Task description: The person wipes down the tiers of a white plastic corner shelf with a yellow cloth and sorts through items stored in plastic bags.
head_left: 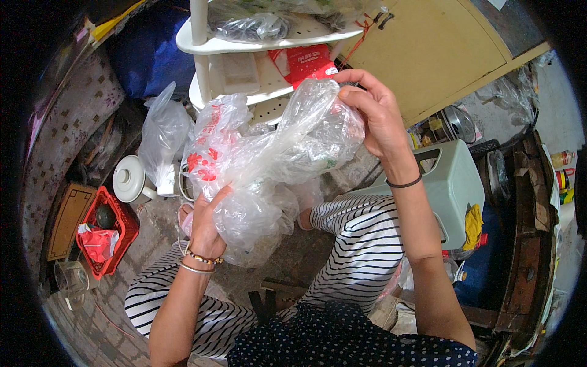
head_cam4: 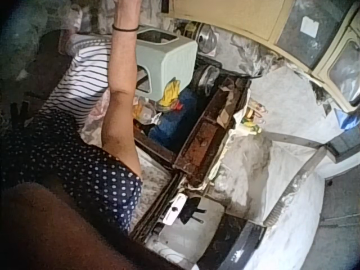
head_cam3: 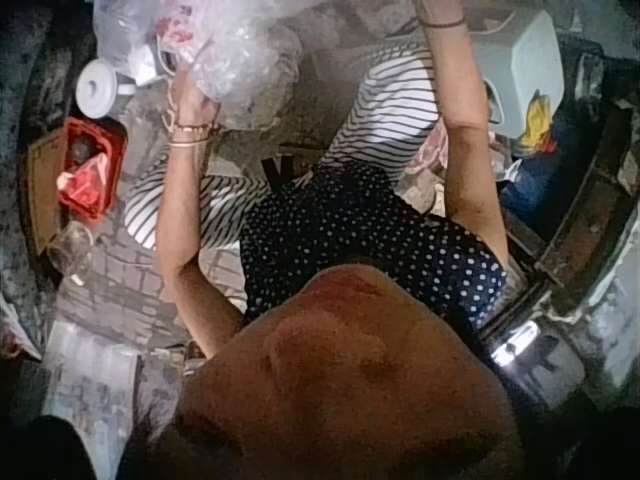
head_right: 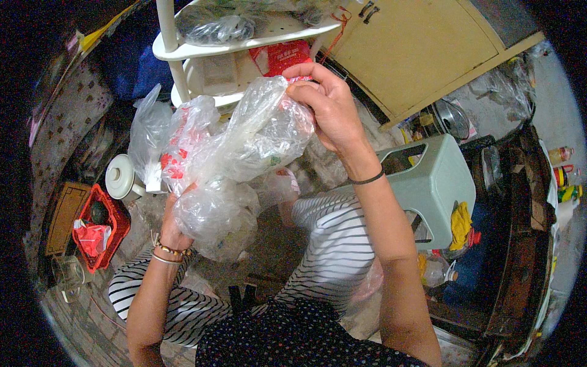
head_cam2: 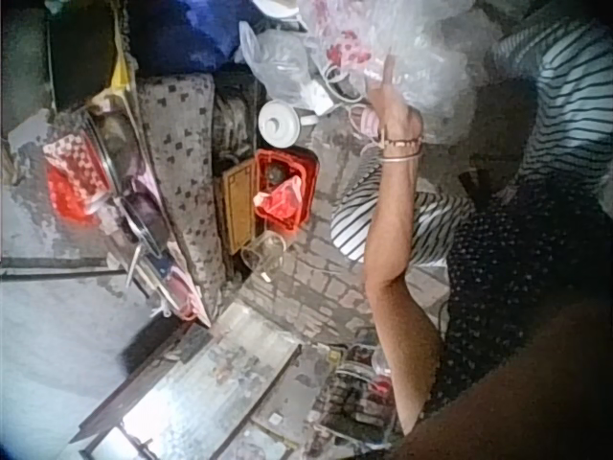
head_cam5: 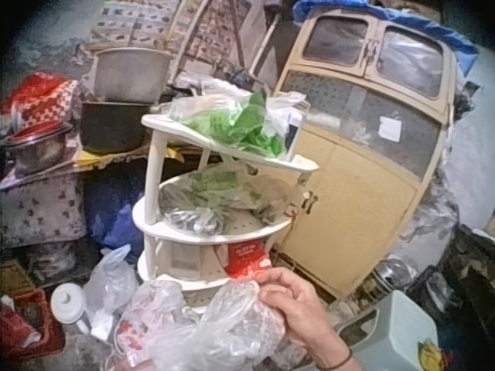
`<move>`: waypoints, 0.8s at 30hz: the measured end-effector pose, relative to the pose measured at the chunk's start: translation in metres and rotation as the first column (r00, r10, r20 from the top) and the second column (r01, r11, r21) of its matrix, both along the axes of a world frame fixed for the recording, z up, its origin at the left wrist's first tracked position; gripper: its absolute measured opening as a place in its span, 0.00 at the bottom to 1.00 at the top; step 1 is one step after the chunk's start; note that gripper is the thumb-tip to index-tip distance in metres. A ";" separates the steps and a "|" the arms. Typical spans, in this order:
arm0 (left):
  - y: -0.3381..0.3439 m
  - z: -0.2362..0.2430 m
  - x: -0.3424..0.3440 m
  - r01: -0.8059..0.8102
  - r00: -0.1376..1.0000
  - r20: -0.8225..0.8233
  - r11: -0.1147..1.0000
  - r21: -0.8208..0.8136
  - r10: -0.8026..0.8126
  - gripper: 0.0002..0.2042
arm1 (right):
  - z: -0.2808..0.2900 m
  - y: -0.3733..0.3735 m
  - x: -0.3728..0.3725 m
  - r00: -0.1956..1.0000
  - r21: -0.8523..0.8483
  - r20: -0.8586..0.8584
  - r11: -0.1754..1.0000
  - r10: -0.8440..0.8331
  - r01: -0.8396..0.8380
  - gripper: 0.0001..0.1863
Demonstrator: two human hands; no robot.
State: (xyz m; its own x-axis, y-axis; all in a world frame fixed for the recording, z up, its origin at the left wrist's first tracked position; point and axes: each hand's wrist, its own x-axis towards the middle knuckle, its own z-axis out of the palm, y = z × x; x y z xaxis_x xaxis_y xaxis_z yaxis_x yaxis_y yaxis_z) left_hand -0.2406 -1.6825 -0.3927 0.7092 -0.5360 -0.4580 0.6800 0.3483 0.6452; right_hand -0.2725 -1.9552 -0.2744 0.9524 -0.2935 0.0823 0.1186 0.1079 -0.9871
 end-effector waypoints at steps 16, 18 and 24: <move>-0.001 -0.003 0.000 0.015 0.999 0.039 0.999 0.037 -0.016 0.18 | -0.001 0.000 0.000 1.000 -0.031 0.001 0.999 0.020 -0.020 0.11; -0.001 -0.003 0.000 0.005 0.999 0.042 1.000 0.019 -0.006 0.18 | -0.001 0.000 0.000 1.000 -0.019 0.003 1.000 0.016 -0.016 0.11; 0.001 -0.006 0.001 0.020 0.998 0.052 0.999 0.031 -0.022 0.18 | -0.001 0.001 0.000 1.000 0.008 0.008 1.000 0.008 -0.008 0.11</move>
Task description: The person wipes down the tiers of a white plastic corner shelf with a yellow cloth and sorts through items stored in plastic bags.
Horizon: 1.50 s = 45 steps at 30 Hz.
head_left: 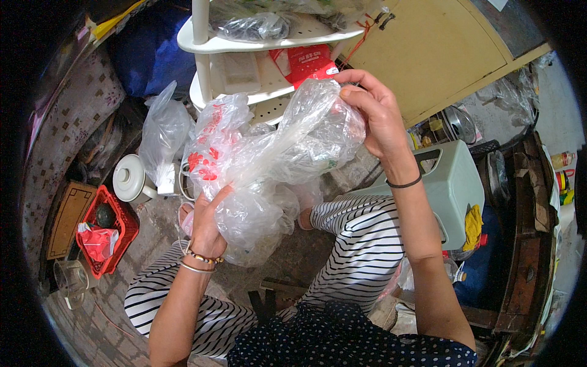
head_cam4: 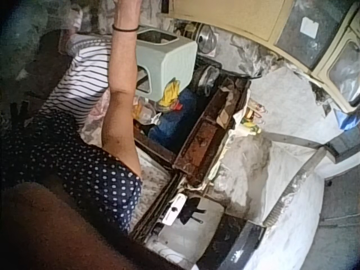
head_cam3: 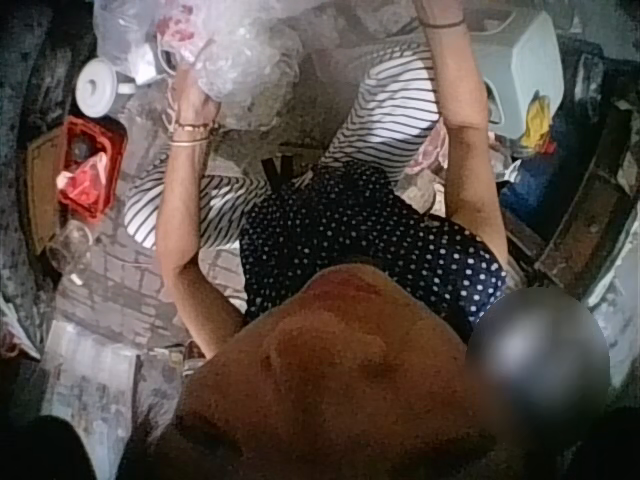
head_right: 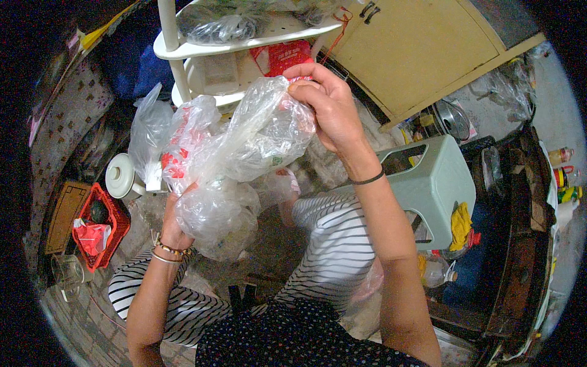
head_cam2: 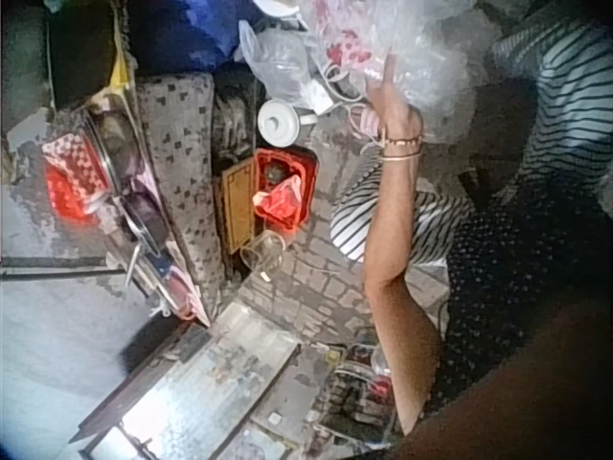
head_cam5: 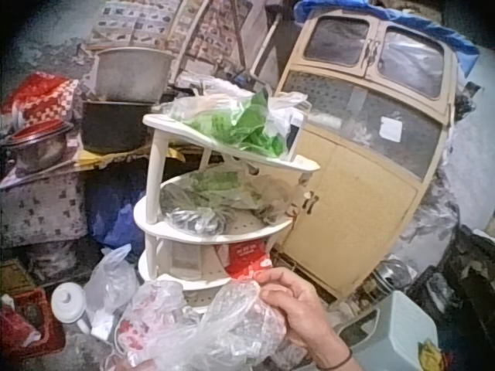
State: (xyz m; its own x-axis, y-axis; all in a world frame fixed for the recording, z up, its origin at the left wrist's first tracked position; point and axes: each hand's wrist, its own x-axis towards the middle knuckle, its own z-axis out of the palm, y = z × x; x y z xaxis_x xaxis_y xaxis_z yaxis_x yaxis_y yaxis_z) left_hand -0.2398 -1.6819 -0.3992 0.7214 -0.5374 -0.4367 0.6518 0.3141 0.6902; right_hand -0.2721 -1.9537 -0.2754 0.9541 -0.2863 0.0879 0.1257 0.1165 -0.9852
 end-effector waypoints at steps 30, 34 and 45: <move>0.001 0.000 0.000 -0.049 0.999 -0.026 0.999 -0.017 0.048 0.16 | -0.005 0.000 -0.002 0.999 -0.270 0.048 0.962 -0.024 0.036 0.10; -0.001 0.000 0.000 -0.052 0.998 -0.037 0.999 -0.010 0.051 0.16 | -0.009 -0.006 -0.003 0.999 -0.291 0.028 0.956 -0.036 0.043 0.10; 0.000 -0.004 0.002 -0.138 0.990 0.049 0.988 0.075 0.134 0.17 | -0.019 0.022 -0.001 0.994 -0.892 0.014 0.451 0.111 -0.038 0.28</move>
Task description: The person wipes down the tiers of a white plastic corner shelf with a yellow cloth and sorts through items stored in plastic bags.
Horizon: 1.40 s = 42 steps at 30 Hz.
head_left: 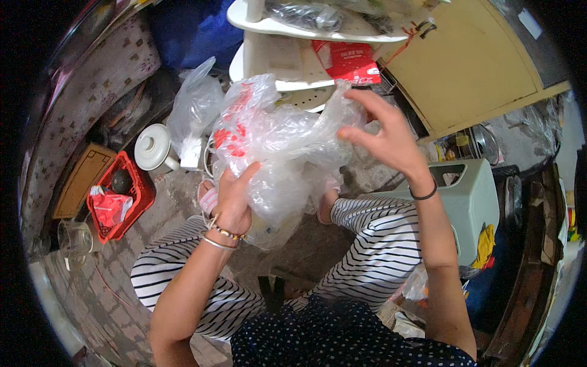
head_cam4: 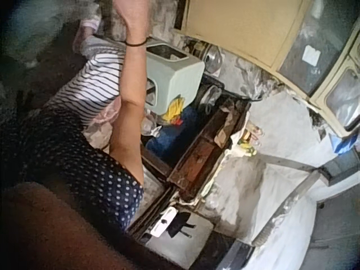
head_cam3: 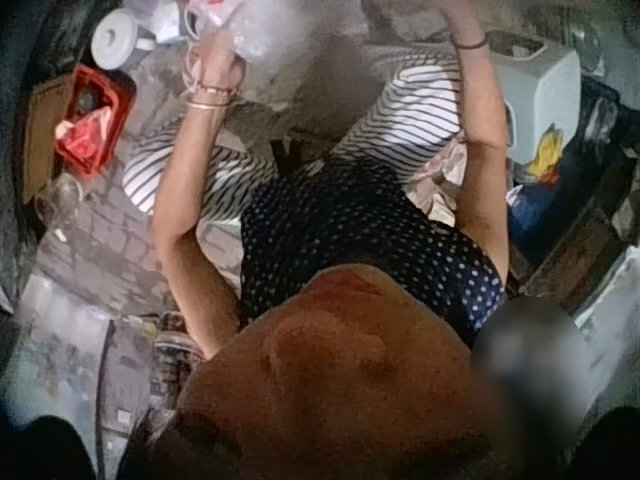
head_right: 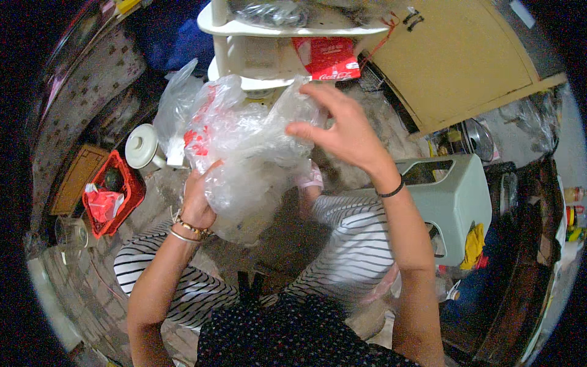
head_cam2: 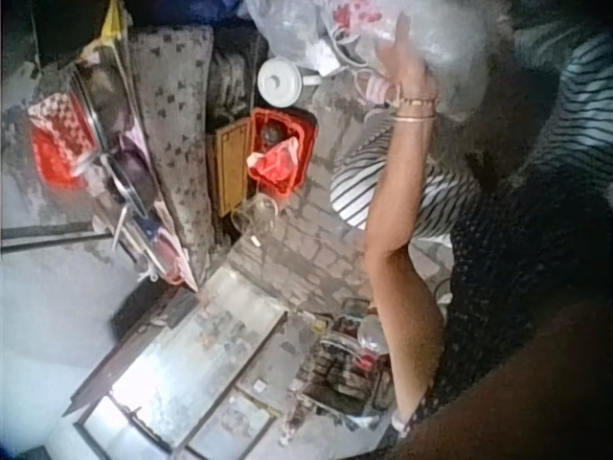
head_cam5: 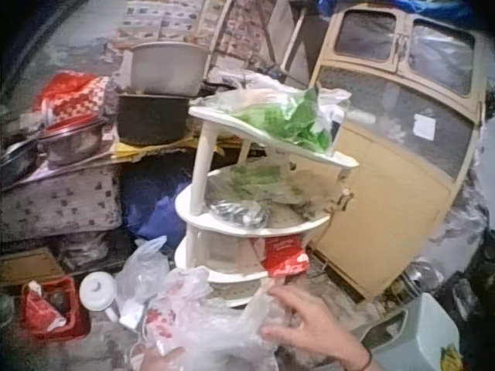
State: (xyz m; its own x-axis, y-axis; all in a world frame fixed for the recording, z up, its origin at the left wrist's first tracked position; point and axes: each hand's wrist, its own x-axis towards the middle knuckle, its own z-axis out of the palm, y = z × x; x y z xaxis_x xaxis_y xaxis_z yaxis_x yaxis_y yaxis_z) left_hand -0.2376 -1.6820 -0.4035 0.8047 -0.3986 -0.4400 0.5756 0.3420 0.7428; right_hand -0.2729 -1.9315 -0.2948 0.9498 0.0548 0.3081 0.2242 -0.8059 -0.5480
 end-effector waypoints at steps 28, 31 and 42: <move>0.033 -0.003 0.010 -0.087 0.995 -0.041 0.995 0.041 0.089 0.19 | -0.088 0.101 0.034 0.891 -0.203 -0.099 0.868 0.442 -0.453 0.13; 0.056 -0.026 0.019 -0.045 0.990 -0.132 0.999 0.015 0.046 0.17 | -0.084 0.104 0.043 0.827 -0.071 -0.337 0.864 0.450 -0.499 0.21; 0.052 -0.015 0.020 -0.194 0.945 -0.276 0.980 -0.044 0.175 0.18 | -0.146 -0.031 0.166 0.946 0.088 -0.079 0.943 -0.316 0.322 0.35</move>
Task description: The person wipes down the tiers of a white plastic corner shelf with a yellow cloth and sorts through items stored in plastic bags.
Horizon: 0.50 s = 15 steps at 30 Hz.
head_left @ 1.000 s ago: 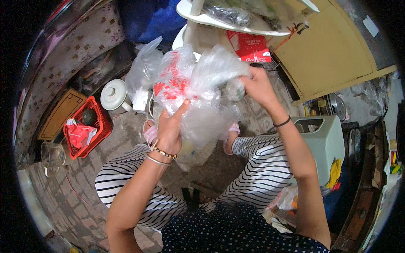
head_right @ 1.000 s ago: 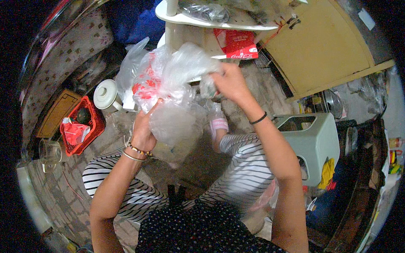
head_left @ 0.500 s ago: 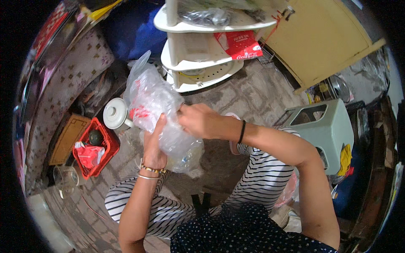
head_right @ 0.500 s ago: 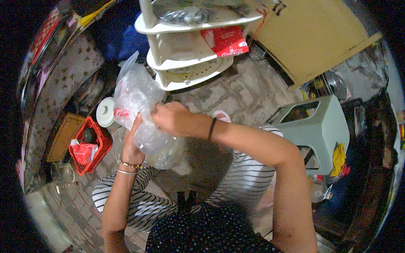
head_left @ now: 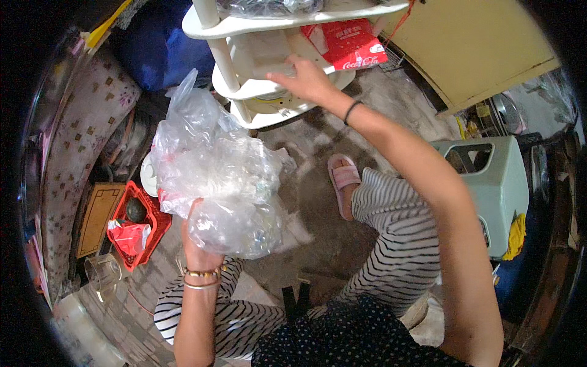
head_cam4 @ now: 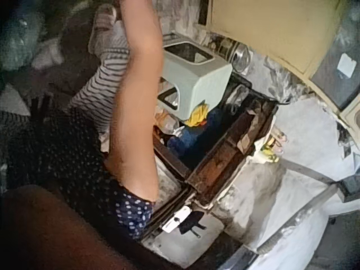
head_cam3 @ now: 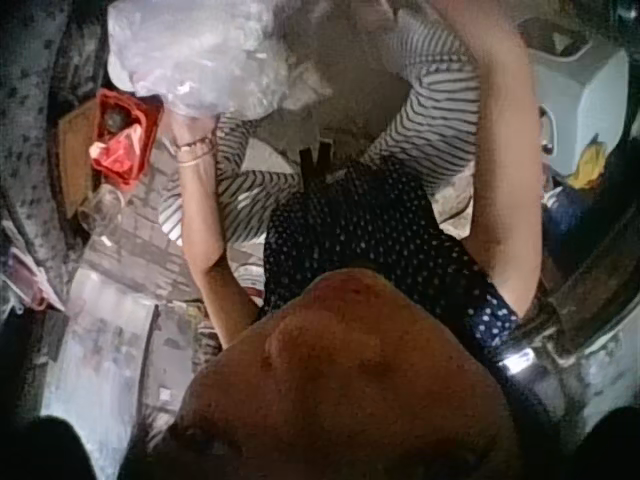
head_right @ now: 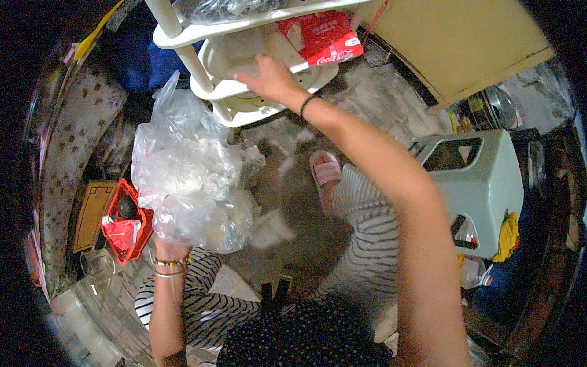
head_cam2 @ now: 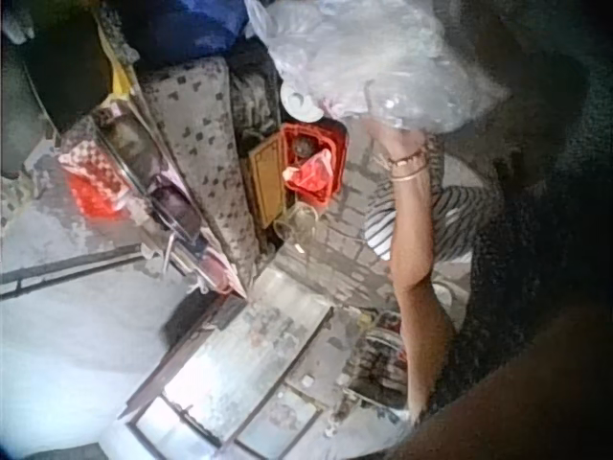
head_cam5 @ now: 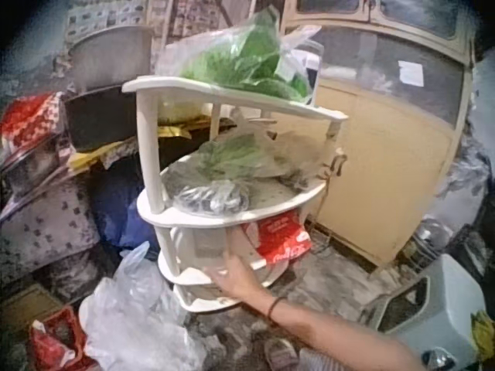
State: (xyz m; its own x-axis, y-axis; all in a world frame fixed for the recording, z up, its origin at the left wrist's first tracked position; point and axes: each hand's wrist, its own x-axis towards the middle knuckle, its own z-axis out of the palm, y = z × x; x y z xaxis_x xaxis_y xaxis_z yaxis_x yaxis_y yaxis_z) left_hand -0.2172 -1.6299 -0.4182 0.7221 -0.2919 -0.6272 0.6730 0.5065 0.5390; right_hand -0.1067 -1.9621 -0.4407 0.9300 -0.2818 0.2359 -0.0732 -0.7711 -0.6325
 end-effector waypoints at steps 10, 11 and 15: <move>-0.040 0.028 -0.012 -0.049 0.989 -0.129 0.983 0.176 0.072 0.08 | -0.016 0.023 0.094 0.848 -0.197 -0.435 0.951 -0.303 0.238 0.62; -0.039 0.025 -0.012 -0.048 0.986 -0.147 0.984 0.171 0.074 0.08 | -0.016 0.020 0.094 0.883 -0.180 -0.367 0.954 -0.293 0.242 0.58; -0.033 0.008 -0.016 0.007 0.985 -0.174 0.997 0.078 0.007 0.07 | -0.018 -0.035 0.088 0.997 -0.106 -0.071 0.993 0.035 -0.042 0.46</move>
State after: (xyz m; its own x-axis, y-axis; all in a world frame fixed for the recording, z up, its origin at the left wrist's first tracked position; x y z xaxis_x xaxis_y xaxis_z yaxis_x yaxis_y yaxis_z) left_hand -0.2334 -1.6632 -0.4103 0.5996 -0.2375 -0.7642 0.7602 0.4674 0.4512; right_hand -0.0185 -1.9967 -0.4585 0.9547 -0.2220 0.1980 -0.0827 -0.8375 -0.5401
